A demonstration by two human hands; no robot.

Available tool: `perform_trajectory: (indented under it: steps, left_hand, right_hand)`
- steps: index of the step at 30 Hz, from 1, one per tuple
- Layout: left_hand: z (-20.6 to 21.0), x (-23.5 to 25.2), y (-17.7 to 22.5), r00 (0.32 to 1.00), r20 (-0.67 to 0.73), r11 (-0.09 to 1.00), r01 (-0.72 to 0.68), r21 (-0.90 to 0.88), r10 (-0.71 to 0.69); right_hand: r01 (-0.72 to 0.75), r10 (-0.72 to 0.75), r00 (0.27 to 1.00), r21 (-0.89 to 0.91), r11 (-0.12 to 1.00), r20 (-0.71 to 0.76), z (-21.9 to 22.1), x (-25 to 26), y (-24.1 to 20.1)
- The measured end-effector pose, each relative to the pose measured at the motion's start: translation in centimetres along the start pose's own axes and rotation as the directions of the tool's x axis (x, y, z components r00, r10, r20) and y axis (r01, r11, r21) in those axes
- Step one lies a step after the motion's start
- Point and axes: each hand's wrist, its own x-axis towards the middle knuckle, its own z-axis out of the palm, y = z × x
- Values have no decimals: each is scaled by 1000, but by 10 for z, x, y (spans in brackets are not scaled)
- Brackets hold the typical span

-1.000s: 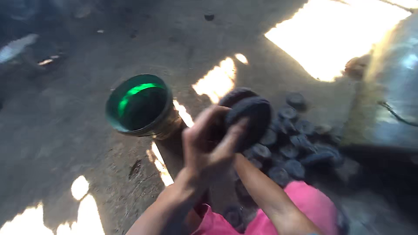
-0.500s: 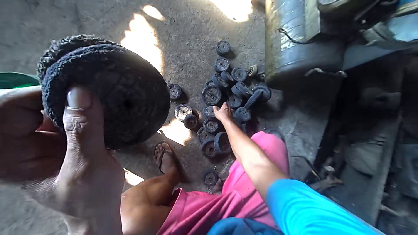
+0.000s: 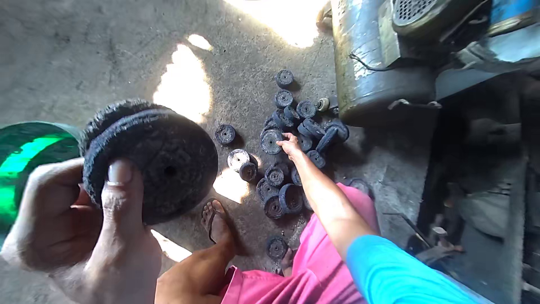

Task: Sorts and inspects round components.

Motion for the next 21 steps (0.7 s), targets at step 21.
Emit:
perform_trajectory:
  steps: [21]
  left_hand:
    - [-4, -3, 21, 997, 65, 998, 32, -60, -28]
  right_hand:
    - [374, -343, 925, -230, 898, 162, 88, -119, -103]
